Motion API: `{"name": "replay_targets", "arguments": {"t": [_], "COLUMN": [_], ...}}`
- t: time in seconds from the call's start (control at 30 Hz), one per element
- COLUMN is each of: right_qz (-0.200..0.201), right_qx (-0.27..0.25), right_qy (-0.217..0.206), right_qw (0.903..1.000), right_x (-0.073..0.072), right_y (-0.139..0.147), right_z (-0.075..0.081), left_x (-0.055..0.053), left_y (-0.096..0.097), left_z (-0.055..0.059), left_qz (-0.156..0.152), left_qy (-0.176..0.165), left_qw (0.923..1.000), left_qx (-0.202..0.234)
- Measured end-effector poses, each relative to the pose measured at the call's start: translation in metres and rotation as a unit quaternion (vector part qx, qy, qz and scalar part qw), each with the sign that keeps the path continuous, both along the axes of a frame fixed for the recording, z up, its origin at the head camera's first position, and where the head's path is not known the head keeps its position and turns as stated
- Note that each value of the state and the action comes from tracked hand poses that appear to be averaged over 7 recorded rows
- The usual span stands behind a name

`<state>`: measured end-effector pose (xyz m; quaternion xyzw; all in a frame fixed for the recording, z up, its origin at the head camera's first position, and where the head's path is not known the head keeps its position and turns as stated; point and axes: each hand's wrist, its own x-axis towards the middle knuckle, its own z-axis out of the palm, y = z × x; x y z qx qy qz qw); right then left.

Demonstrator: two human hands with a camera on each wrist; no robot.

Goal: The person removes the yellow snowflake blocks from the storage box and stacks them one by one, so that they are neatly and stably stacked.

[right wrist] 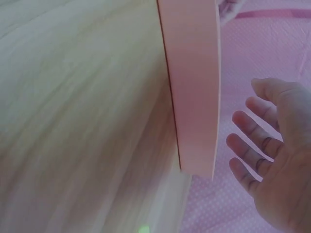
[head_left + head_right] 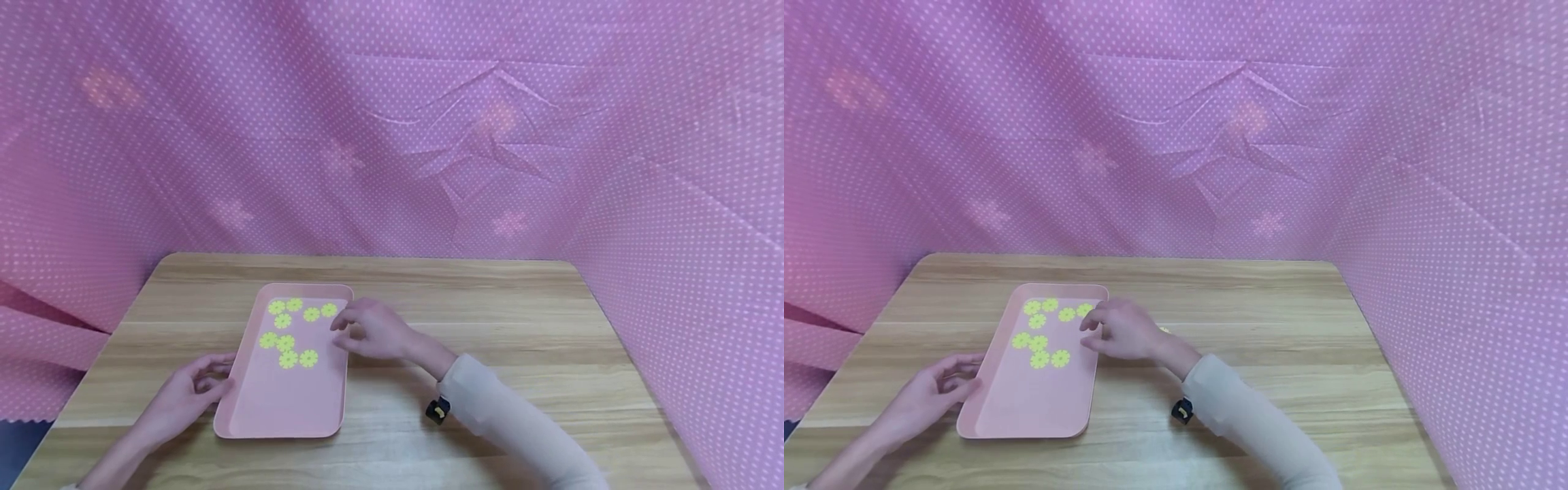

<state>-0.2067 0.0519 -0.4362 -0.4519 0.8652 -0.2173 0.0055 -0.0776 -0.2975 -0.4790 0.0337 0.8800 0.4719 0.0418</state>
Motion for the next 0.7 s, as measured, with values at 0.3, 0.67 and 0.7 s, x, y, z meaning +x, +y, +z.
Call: {"name": "replay_targets", "arguments": {"t": [0.3,0.67,0.7], "right_qz": [0.023,0.035,0.037], "right_qx": [0.045,0.094,0.096], "right_qy": [0.025,0.039,0.036], "right_qw": [0.9984,0.9942,0.994], "right_x": [-0.001,-0.012,-0.013], "right_y": [-0.024,-0.042,-0.043], "right_z": [-0.013,-0.021,-0.022], "left_x": [0.001,-0.007,-0.008], "left_y": [0.002,0.005,0.005], "left_z": [0.007,0.005,0.005], "left_qz": [0.0,0.004,0.004], "left_qy": [-0.007,-0.005,-0.004], "left_qw": [1.0,1.0,1.0], "left_qx": [0.005,0.006,0.006]}}
